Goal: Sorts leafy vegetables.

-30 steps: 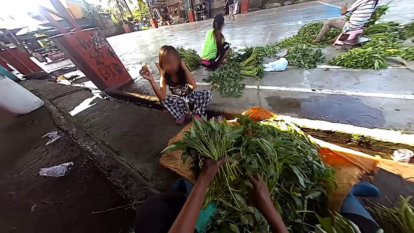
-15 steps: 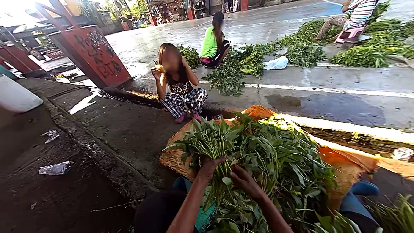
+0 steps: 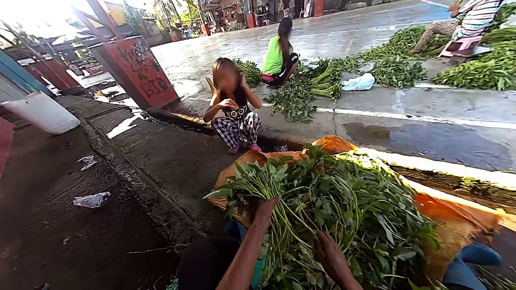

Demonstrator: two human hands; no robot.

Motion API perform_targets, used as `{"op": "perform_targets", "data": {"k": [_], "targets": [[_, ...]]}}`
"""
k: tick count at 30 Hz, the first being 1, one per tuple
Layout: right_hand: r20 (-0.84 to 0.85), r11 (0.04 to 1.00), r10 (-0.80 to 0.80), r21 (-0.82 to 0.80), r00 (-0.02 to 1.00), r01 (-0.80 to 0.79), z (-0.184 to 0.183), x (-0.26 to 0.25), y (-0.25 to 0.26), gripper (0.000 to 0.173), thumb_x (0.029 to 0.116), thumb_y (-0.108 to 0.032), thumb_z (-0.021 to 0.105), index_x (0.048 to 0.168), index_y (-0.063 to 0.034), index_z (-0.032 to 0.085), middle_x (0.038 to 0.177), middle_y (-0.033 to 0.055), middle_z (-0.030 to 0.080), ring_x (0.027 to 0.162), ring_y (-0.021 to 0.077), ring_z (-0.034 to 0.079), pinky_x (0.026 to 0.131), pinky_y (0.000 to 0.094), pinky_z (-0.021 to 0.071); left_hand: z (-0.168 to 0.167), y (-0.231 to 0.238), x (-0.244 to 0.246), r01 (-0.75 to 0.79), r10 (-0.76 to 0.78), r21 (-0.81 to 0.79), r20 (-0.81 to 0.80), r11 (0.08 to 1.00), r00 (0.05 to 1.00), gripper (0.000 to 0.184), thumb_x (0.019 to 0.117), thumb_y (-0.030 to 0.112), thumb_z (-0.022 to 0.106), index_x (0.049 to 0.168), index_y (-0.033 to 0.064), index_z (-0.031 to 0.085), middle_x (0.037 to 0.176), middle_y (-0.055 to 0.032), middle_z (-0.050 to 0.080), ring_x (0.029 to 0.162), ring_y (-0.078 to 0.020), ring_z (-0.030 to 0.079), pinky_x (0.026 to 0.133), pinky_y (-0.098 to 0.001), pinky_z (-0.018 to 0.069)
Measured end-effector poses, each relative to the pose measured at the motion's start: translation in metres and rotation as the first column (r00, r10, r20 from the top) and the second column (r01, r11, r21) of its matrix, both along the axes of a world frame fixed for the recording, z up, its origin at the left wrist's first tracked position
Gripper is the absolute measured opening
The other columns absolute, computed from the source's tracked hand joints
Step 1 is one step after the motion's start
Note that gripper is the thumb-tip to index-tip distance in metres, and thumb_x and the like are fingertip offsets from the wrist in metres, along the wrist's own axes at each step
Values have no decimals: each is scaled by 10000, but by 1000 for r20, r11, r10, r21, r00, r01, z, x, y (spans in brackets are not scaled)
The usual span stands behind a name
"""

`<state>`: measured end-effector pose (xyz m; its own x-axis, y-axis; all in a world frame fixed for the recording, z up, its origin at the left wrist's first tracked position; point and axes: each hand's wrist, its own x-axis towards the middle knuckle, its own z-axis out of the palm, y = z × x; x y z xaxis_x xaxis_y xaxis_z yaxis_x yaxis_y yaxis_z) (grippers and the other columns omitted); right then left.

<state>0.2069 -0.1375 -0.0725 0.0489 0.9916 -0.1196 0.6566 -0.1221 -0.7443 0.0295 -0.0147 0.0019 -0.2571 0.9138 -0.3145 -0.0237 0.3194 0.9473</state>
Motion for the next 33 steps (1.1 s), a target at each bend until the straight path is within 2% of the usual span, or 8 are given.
{"op": "perform_targets", "data": {"k": [12,15,18,21,25,27,30,33], "targets": [[251,894,293,-415,923,-171,12,-7,-5,312,989,-83,569,1264,-62,715,1370,217,610,1334,414,506,1121,576,355,4,-6,2,115,-106,-105,87,988,991,621,822,-5,808,1359,-52,499,1262,-231,609,1135,-274,609,969,-409,517],[85,962,239,-154,967,-225,7,-17,-22,261,967,-29,549,1144,38,729,1246,255,653,1175,425,628,1006,571,488,3,-1,-4,50,-10,-142,268,989,963,360,874,-44,721,1207,-61,585,1027,-189,689,900,-242,679,804,-382,573],[-322,931,-47,329,946,158,-19,-23,-24,272,972,-74,500,854,71,697,878,159,655,788,227,647,747,395,547,2,2,-9,-60,137,-183,446,981,885,173,960,-15,591,1132,-30,590,928,-152,658,791,-226,652,716,-380,571],[-762,839,-241,148,601,524,-2,-33,-10,309,1037,-74,377,867,4,623,827,-27,561,711,-4,529,684,175,475,2,-5,-2,-108,199,-199,523,974,829,136,997,22,540,1128,3,575,935,-128,647,791,-209,648,711,-375,573],[-887,573,-460,-334,-44,748,16,-16,27,234,1112,-121,319,996,-15,493,755,-12,490,572,39,484,572,194,467,19,1,-2,-200,162,6,565,980,809,108,1048,51,462,1038,26,566,836,-69,639,721,-144,650,670,-318,590],[-837,429,-516,-434,-179,792,-10,23,34,184,1111,-131,340,1034,-29,473,770,1,482,555,54,482,543,198,474,23,7,-26,-305,176,140,569,942,803,125,1073,92,440,1070,51,558,854,-36,630,753,-113,649,701,-307,588],[-642,593,-693,-250,327,766,-57,81,31,264,1046,-24,502,1266,82,604,1225,192,633,1081,206,598,953,356,474,28,16,-53,-361,122,295,600,884,790,207,1081,91,412,1255,113,522,932,19,627,828,-65,653,767,-280,589],[-282,812,-583,-248,762,529,-84,118,38,508,1007,-152,626,1475,7,505,1572,301,369,1471,448,342,1197,584,281,23,15,-51,-281,66,267,607,922,792,181,1064,59,423,1188,93,552,892,0,665,781,-96,681,722,-296,607]]}}
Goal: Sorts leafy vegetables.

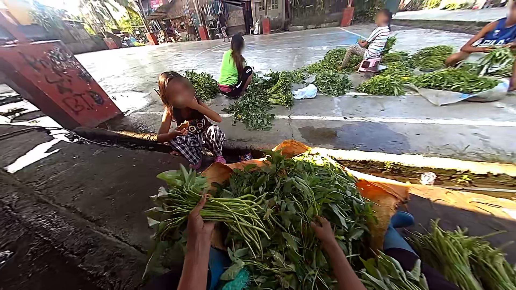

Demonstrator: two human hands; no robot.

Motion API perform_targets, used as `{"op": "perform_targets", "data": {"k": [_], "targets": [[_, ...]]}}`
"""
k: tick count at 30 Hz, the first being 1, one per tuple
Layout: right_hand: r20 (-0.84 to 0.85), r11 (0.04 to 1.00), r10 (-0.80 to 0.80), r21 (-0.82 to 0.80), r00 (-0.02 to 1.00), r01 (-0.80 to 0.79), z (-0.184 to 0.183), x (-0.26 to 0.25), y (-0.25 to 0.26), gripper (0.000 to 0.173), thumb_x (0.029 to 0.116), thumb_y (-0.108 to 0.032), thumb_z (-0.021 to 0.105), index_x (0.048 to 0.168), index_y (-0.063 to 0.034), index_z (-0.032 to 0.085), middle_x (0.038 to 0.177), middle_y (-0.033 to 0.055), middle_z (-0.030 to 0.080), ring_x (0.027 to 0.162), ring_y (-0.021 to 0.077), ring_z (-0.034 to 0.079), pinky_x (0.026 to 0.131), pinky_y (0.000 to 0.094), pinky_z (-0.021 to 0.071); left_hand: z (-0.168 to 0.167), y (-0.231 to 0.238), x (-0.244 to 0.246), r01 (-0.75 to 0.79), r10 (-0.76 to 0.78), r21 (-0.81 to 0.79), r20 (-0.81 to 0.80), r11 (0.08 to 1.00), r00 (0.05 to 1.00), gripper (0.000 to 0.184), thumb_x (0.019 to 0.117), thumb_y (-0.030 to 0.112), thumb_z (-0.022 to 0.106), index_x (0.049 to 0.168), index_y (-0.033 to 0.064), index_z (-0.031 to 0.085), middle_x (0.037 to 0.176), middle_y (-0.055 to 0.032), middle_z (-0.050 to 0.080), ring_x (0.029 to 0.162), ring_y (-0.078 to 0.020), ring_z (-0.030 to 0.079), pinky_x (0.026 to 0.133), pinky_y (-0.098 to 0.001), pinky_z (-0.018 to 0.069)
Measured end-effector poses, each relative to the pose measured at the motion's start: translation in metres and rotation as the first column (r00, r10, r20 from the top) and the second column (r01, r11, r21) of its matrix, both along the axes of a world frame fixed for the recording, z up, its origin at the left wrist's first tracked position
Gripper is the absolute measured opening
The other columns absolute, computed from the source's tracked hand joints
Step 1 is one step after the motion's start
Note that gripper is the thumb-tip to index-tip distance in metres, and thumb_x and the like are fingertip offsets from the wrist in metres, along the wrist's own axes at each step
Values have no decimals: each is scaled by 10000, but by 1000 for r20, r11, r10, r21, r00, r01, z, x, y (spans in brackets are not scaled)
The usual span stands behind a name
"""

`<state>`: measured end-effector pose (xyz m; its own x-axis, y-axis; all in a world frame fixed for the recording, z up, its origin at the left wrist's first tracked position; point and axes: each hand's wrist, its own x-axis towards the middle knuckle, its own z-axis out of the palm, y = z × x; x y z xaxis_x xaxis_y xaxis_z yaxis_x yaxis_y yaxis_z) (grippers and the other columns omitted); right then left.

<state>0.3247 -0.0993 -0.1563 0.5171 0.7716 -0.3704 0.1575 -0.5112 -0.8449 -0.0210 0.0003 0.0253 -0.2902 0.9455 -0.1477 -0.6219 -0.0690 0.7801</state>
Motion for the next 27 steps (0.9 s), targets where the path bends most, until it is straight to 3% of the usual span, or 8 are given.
{"op": "perform_targets", "data": {"k": [2,5,8,16,19,23,25,27], "targets": [[121,996,66,-62,990,-59,11,4,6,439,1033,-165,588,1433,10,552,1484,277,506,1410,418,457,1182,550,331,-4,-4,14,117,-118,-71,-14,991,993,166,1054,31,415,1110,59,568,854,-30,668,744,-112,680,680,-291,606],[291,987,-73,156,954,28,37,-7,0,247,995,-47,584,1196,9,715,1179,224,704,1126,372,665,1030,533,487,-14,-12,38,276,-295,-194,-82,941,952,142,1042,4,440,1111,3,564,866,-79,693,751,-143,694,679,-298,603],[256,918,-155,394,954,44,63,-31,-11,350,957,32,597,1299,12,666,1026,201,728,890,294,716,846,454,576,-24,-20,55,318,-387,-317,-184,894,904,154,987,-17,561,1136,-42,593,883,-122,705,780,-175,695,709,-310,590],[297,790,35,577,954,-209,85,-128,-42,354,859,39,685,1208,10,736,1012,188,738,856,261,729,810,396,611,-41,-47,79,398,-560,-451,-314,799,767,290,899,14,716,1175,-33,641,1064,-126,717,986,-178,682,884,-345,559],[382,765,81,568,920,-303,84,-150,-42,351,857,31,674,1196,-17,753,981,179,735,824,281,728,769,439,614,-40,-50,79,381,-557,-461,-344,802,756,572,844,13,787,1345,-51,520,1281,-191,623,1172,-226,604,1006,-391,504],[516,779,104,489,850,-392,90,-157,-39,341,886,27,649,1206,-33,752,967,205,705,795,352,711,699,525,596,-40,-46,74,376,-534,-404,-415,834,737,654,832,27,817,1390,-53,485,1347,-191,590,1231,-201,576,1047,-348,478],[598,743,68,503,798,-440,93,-161,-34,329,910,-15,645,1232,2,714,1075,246,667,860,379,708,722,493,609,-38,-45,74,375,-530,-387,-464,842,710,673,808,8,827,1385,-59,487,1346,-193,584,1232,-195,569,1054,-337,470],[640,706,80,505,764,-497,95,-162,-24,433,961,-112,582,1364,44,593,1298,288,600,1089,412,670,888,496,584,-36,-47,75,383,-531,-373,-504,845,681,739,787,13,842,1412,-55,455,1361,-196,572,1240,-194,570,1051,-333,481]]}}
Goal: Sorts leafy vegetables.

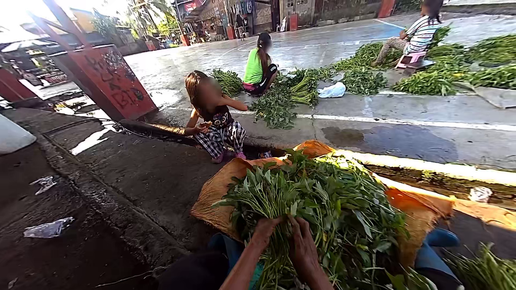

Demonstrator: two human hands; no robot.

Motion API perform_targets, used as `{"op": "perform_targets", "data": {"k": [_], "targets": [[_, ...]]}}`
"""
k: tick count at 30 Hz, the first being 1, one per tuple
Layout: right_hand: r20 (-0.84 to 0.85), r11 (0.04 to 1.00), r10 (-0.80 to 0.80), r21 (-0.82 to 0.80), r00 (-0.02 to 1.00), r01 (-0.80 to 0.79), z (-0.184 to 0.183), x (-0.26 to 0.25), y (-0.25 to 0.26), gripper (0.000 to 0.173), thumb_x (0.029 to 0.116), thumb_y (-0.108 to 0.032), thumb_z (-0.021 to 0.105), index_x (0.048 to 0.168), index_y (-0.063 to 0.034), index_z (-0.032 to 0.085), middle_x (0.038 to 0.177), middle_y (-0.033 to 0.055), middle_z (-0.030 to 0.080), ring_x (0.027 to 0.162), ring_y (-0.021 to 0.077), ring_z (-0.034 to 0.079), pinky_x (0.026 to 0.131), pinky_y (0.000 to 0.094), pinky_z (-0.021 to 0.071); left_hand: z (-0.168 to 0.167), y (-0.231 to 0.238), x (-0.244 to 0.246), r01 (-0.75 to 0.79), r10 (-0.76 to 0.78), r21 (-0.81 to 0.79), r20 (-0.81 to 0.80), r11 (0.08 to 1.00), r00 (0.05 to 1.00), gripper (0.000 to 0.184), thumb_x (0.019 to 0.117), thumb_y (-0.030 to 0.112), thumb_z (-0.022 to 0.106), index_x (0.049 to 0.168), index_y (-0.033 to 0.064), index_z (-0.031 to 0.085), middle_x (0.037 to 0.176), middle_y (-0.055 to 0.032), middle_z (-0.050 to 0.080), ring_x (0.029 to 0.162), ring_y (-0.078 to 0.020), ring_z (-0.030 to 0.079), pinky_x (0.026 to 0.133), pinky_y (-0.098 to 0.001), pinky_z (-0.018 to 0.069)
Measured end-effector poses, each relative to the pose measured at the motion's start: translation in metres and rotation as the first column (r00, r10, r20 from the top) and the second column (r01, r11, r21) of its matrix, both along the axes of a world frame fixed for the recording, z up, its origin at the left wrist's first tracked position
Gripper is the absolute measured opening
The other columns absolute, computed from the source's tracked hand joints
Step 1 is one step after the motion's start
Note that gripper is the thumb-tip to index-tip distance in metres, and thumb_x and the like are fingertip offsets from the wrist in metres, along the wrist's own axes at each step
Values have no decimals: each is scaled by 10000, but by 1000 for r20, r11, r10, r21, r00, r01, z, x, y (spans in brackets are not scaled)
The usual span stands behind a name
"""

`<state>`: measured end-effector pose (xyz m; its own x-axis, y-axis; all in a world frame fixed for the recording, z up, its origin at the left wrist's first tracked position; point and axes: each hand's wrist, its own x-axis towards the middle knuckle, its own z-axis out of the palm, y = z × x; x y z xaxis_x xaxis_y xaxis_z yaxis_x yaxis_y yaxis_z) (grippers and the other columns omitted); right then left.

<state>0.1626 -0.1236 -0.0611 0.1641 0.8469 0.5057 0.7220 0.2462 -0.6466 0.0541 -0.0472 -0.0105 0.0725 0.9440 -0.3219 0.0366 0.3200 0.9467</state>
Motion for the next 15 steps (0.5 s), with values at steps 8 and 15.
{"op": "perform_targets", "data": {"k": [8,15], "targets": [[7,984,-97,-147,995,97,-2,-5,14,278,997,-132,556,1061,114,669,865,231,698,823,416,718,748,558,578,4,0,3,-68,69,-44,32,997,997,694,808,-30,804,1406,-51,454,1332,-202,580,1204,-215,577,1024,-351,487],[10,273,276,-960,961,-68,-14,34,-41,406,1041,-235,566,1395,-41,597,1446,301,519,1268,518,548,1028,690,425,7,31,-28,-311,313,85,-12,947,950,740,777,-28,845,1402,-87,454,1360,-248,555,1249,-269,555,1058,-387,471]]}}
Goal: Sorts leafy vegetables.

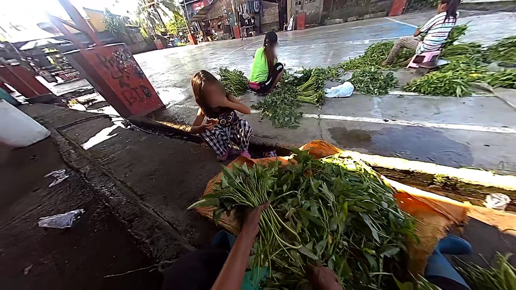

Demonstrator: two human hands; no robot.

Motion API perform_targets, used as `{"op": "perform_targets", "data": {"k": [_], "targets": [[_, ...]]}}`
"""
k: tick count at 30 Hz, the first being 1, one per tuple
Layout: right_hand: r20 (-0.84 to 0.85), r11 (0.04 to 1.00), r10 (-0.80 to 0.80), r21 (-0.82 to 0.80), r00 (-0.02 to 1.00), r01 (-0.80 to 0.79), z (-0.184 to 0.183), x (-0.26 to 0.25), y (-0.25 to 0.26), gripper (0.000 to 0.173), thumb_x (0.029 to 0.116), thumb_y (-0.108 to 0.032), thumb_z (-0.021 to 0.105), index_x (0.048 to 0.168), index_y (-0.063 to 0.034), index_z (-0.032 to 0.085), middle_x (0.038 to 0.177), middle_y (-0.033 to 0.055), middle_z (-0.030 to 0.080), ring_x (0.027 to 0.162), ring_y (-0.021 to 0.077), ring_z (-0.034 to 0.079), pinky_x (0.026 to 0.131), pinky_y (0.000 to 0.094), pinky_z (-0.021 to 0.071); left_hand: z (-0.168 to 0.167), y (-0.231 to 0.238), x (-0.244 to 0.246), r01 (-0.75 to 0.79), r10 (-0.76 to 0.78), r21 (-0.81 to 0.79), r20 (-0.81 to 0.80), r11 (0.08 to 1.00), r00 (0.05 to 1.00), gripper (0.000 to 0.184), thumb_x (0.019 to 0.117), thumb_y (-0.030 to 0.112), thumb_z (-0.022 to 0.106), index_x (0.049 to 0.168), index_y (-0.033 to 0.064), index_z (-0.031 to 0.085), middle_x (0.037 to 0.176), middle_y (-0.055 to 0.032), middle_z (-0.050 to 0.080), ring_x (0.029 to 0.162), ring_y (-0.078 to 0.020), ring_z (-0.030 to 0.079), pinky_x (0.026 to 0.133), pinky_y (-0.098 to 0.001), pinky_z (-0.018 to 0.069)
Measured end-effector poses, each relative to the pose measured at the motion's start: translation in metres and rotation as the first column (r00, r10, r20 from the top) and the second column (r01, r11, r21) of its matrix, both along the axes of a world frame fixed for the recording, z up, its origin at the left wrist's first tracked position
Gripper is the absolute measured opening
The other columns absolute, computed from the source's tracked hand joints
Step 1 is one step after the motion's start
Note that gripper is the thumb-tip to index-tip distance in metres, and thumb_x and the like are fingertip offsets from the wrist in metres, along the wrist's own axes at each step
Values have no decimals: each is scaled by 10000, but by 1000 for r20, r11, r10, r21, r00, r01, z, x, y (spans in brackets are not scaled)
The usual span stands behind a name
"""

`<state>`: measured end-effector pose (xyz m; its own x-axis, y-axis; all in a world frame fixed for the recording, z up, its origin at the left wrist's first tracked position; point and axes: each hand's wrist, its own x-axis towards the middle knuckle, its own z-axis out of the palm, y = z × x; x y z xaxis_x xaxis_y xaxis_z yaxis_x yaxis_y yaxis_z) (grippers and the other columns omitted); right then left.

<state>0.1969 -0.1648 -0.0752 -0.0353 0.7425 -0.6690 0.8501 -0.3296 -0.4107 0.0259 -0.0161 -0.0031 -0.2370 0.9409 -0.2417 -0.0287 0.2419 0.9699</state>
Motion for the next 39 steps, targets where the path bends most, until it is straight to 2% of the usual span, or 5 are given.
{"op": "perform_targets", "data": {"k": [14,21,31,36,39], "targets": [[-359,911,268,397,894,-114,31,-14,25,414,1093,-205,430,1145,129,670,1274,320,591,1232,470,545,1095,571,398,7,7,-18,106,-107,67,3,992,994,692,784,-66,810,1391,-60,478,1306,-216,603,1184,-251,607,1001,-400,521],[-693,990,116,25,711,-137,12,-8,8,399,1092,-267,417,908,13,634,772,13,560,679,70,475,671,296,413,6,-6,-12,406,-433,163,192,899,881,323,809,-106,668,1113,-50,577,907,-77,706,859,-142,694,843,-299,589],[-950,301,-54,-310,-308,902,-6,13,34,424,1084,-156,243,797,-199,552,702,-107,624,662,1,614,651,187,534,10,6,-7,-104,96,-12,502,994,859,186,1044,94,521,1202,6,567,974,-97,662,845,-159,667,766,-353,591],[-601,841,-255,249,758,480,-42,88,33,346,1008,-153,578,1314,4,622,1266,212,620,1084,294,616,933,442,511,15,21,-40,-309,196,93,595,947,779,184,1054,118,507,1220,48,546,1009,-75,643,885,-153,660,801,-361,586],[-380,860,-346,238,858,452,-67,96,51,560,981,-241,663,1482,-40,513,1572,317,337,1433,495,365,1150,611,339,16,18,-33,-278,177,72,613,958,770,194,1054,120,509,1231,52,552,1019,-79,641,898,-158,652,809,-368,577]]}}
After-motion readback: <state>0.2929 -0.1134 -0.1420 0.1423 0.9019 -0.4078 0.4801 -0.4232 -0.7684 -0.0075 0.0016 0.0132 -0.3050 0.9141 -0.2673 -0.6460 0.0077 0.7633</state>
